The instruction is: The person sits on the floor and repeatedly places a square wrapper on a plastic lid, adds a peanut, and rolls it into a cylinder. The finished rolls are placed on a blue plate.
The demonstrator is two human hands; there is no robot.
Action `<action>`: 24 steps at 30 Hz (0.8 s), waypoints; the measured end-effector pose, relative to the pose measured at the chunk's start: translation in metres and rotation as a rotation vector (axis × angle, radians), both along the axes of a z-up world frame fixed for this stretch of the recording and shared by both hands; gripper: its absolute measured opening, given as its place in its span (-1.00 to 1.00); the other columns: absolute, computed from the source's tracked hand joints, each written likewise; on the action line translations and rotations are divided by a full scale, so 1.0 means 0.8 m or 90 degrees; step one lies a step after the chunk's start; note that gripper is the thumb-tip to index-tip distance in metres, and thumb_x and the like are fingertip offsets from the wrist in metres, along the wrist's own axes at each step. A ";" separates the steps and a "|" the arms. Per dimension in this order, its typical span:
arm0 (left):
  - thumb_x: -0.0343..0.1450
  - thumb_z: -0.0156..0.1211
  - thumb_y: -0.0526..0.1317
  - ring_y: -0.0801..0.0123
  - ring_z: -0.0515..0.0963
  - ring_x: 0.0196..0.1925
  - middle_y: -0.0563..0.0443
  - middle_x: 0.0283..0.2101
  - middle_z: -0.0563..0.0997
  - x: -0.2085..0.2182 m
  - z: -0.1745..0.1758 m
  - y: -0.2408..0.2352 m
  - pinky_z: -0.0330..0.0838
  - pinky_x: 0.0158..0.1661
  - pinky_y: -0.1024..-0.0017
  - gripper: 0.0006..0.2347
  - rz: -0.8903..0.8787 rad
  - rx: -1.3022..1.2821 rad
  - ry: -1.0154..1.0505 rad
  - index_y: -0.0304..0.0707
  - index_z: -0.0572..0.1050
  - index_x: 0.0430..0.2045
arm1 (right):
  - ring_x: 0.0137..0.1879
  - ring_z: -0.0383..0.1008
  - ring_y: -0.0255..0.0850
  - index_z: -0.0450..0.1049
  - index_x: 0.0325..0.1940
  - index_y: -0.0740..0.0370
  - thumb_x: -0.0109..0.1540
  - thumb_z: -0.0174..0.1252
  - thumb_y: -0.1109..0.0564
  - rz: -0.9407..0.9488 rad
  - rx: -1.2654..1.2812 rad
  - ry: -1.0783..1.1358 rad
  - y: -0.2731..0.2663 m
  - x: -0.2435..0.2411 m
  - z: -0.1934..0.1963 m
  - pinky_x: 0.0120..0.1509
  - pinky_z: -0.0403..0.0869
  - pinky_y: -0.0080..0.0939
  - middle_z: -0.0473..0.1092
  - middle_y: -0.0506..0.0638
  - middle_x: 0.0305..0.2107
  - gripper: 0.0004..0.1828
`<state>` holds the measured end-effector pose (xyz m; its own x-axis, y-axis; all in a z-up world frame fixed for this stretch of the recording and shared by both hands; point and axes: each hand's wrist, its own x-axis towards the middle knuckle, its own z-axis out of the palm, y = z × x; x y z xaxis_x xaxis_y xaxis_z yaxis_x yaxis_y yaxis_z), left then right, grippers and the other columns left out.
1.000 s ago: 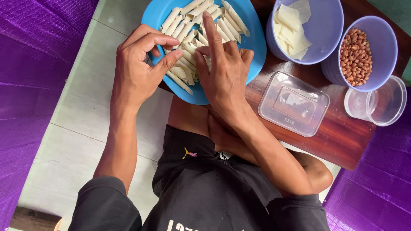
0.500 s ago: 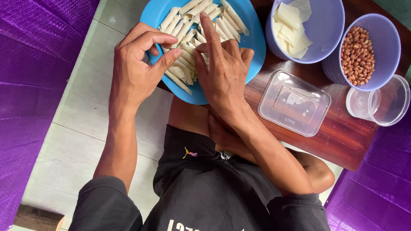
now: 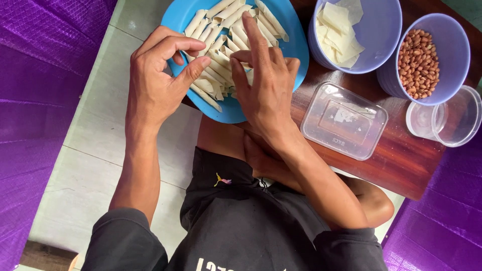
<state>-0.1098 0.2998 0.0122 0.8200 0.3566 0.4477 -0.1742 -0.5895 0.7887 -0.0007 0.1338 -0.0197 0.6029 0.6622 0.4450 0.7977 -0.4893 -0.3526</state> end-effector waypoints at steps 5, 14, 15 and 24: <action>0.46 0.44 -0.48 0.29 0.45 -0.25 -0.13 -0.22 0.53 0.001 0.007 0.003 0.37 -0.18 0.42 -0.85 -0.001 -0.006 -0.009 -0.59 0.60 -0.17 | -0.07 0.54 -0.40 0.11 0.53 0.16 0.38 0.46 0.33 -0.005 0.057 0.040 -0.051 0.001 0.052 0.21 0.15 -0.27 0.67 -0.22 -0.11 -0.20; 0.44 0.40 -0.48 0.29 0.51 -0.23 -0.14 -0.17 0.55 0.056 0.036 -0.053 0.41 -0.19 0.43 -0.88 -0.092 -0.012 -0.041 -0.57 0.59 -0.21 | -0.10 0.51 -0.14 0.16 0.44 0.30 0.44 0.26 0.52 -0.077 0.248 0.122 -0.166 0.029 0.091 0.12 0.46 -0.23 0.56 0.21 -0.13 -0.41; 0.43 0.40 -0.48 0.30 0.55 -0.21 -0.11 -0.17 0.56 0.067 0.039 -0.064 0.43 -0.19 0.45 -0.88 -0.110 -0.019 -0.042 -0.53 0.59 -0.23 | -0.10 0.48 -0.16 0.18 0.39 0.32 0.45 0.23 0.51 -0.096 0.268 0.147 -0.176 0.034 0.093 0.08 0.41 -0.27 0.53 0.21 -0.12 -0.48; 0.40 0.37 -0.32 0.38 0.51 -0.27 0.06 -0.31 0.50 0.136 0.033 -0.195 0.41 -0.21 0.43 -0.88 -0.203 0.003 -0.075 -0.31 0.59 -0.26 | -0.25 0.31 -0.21 0.44 -0.18 0.45 0.44 0.34 0.40 -0.172 0.268 0.099 -0.223 0.056 0.068 -0.08 0.32 -0.25 0.42 0.11 -0.30 -0.81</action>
<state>-0.0006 0.1435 0.0387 0.8323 0.0878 0.5473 -0.4405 -0.4948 0.7491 0.0442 -0.0446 0.0349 0.8078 0.2569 0.5306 0.5850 -0.4605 -0.6676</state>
